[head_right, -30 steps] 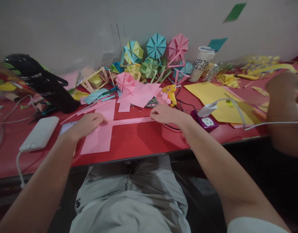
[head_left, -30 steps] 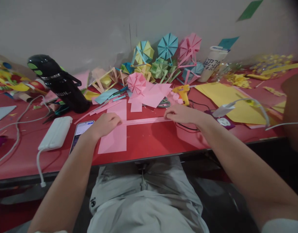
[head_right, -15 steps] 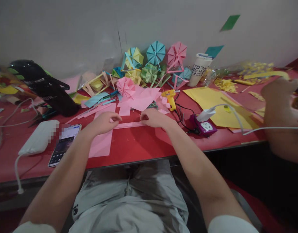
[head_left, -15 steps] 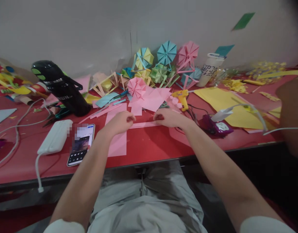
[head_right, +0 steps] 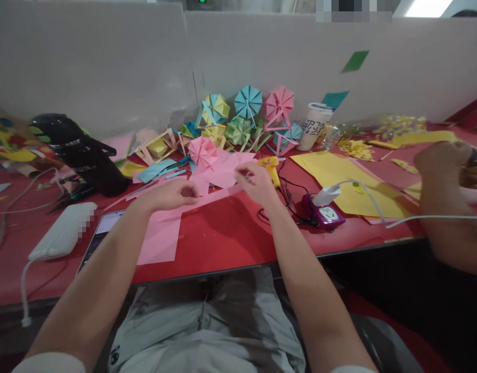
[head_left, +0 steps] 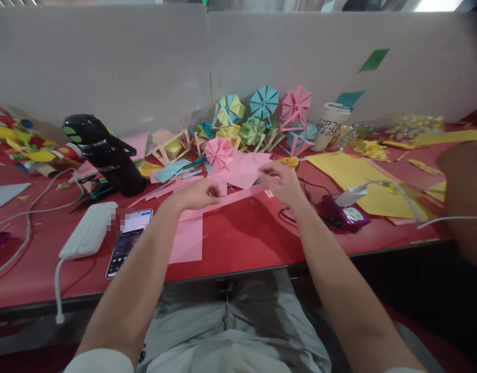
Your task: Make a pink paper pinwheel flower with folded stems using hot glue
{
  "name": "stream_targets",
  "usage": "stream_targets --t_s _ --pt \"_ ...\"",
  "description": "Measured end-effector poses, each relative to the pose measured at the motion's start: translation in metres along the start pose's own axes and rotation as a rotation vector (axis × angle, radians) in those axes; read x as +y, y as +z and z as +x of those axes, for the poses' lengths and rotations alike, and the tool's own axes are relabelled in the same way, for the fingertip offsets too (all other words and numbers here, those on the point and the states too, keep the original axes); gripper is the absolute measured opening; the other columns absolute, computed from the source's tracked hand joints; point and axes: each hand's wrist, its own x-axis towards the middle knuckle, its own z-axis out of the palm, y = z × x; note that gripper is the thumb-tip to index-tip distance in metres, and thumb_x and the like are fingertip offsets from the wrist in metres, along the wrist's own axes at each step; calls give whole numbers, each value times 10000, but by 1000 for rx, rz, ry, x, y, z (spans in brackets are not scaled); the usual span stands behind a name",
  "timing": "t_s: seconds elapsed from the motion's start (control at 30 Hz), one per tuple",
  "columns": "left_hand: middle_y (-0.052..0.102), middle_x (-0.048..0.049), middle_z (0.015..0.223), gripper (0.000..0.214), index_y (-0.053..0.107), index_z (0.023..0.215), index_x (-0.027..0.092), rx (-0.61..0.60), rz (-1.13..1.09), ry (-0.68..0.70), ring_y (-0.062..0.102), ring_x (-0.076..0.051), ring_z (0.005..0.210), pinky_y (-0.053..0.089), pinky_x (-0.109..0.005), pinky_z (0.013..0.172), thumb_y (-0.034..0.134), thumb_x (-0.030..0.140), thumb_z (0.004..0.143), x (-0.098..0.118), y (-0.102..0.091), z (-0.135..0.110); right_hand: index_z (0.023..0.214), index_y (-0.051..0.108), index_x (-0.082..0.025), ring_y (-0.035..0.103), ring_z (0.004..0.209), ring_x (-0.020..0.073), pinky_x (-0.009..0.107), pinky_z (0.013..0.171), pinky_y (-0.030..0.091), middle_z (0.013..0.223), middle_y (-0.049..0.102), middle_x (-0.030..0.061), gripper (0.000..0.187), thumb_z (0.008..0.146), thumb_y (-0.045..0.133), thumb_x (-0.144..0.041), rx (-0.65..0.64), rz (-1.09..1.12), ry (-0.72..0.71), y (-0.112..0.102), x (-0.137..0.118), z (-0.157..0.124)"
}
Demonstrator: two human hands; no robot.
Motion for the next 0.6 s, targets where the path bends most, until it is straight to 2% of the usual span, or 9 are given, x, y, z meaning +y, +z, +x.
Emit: stream_targets --t_s 0.07,0.13,0.23,0.33,0.47,0.53,0.6 --pt "724 -47 864 57 678 808 183 85 -90 -6 659 -182 806 486 -305 760 676 224 769 -4 -12 -6 903 679 -207 667 820 169 327 773 535 902 725 57 245 873 636 -447 253 105 60 -3 4 3" --pt "714 -45 855 110 687 827 187 208 -242 1 645 -167 779 494 -301 734 715 276 769 -8 -19 -10 883 668 -212 652 735 152 303 691 538 842 714 45 338 849 646 -548 327 214 173 -3 8 4" --pt "690 -38 817 206 679 844 184 396 -516 -48 626 -152 730 501 -278 651 790 301 715 -12 -12 -7 842 679 -207 626 654 145 279 585 515 783 711 48 469 774 674 -671 148 297 309 4 8 3" --pt "657 -17 758 253 650 821 166 479 -741 -117 607 -131 675 516 -275 636 836 249 671 -13 11 4 802 689 -199 611 644 143 286 592 506 777 713 63 491 766 663 -687 -20 252 319 11 5 1" --pt "645 -6 763 172 643 802 154 407 -890 -137 605 -103 667 523 -265 674 796 174 727 -12 38 16 807 680 -203 598 661 150 306 632 501 777 705 63 457 801 629 -657 -32 197 315 14 0 -2" --pt "649 -6 763 164 648 830 154 389 -930 -131 615 -103 674 530 -270 695 789 155 745 -11 43 18 811 677 -205 600 668 154 306 632 491 773 701 61 457 790 638 -659 -48 212 332 15 -2 -4" --pt "665 -11 776 194 652 880 153 424 -980 -152 632 -112 689 542 -281 712 790 130 746 -9 45 18 776 676 -199 598 652 150 300 621 477 746 693 60 484 766 653 -683 -124 237 344 17 -5 -6"
